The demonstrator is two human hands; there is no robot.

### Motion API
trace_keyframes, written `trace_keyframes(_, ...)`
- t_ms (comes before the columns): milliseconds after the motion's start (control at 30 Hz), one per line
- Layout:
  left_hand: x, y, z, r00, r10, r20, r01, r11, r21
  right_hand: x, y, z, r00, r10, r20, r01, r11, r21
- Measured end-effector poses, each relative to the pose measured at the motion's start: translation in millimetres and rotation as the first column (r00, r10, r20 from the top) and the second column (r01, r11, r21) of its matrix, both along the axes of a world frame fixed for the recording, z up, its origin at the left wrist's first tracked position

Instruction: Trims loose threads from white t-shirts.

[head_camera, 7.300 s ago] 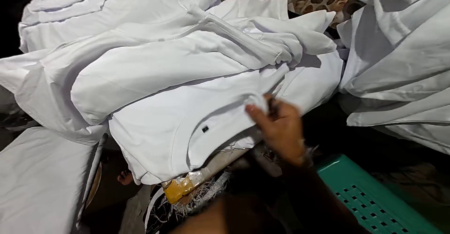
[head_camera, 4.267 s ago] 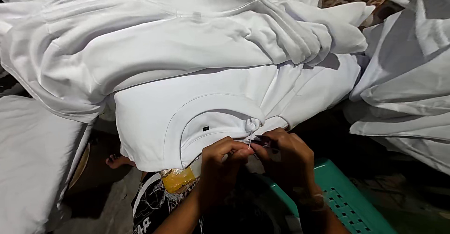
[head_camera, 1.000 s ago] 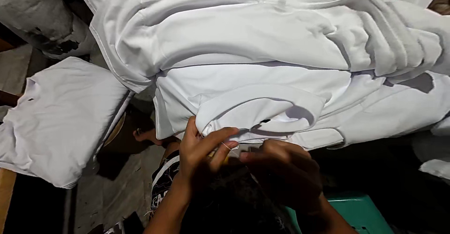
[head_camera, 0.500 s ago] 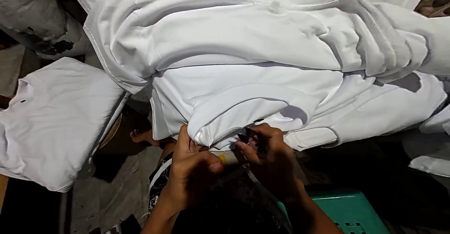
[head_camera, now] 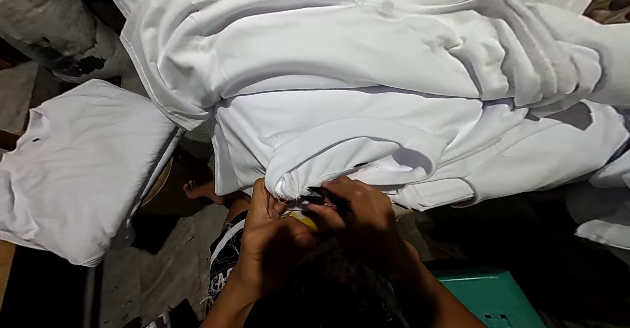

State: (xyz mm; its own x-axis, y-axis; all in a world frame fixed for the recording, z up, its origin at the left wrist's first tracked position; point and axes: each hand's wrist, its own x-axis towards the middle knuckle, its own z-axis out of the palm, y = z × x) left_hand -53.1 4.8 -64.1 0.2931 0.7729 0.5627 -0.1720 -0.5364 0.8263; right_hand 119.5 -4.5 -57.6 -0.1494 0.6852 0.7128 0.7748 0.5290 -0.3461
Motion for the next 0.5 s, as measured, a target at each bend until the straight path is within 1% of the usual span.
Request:
trace_keyframes(133, -5, 1, 2, 1.0, 0.004, -0.014, -0.004, 1.0, 0.01, 8, 5, 2, 0.994, 0.109, 0.027, -0.109, 0.994, -0.001)
trace_keyframes(200, -4, 1, 1, 1.0, 0.002, -0.012, -0.002, 1.0, 0.019, 11, 3, 5, 0.99, 0.13, 0.048, -0.129, 0.991, -0.018)
trace_keyframes(267, 0, 1, -2, 0.999, 0.021, -0.043, -0.019, 0.999, 0.045, 10, 3, 7, 0.988, 0.151, 0.043, -0.149, 0.988, -0.029)
trace_keyframes(400, 3, 1, -4, 0.992, 0.095, -0.084, -0.086, 0.991, 0.102, 1, 8, 8, 0.994, 0.106, 0.028, -0.106, 0.994, 0.01)
trace_keyframes(467, 2, 2, -5, 0.988, 0.143, -0.054, -0.138, 0.986, 0.091, 0, 8, 9, 0.996, 0.082, 0.023, -0.082, 0.997, -0.002)
trace_keyframes(500, 4, 3, -6, 0.98, 0.195, -0.038, -0.192, 0.978, 0.079, 0, 6, 9, 0.997, 0.073, 0.023, -0.072, 0.997, -0.015)
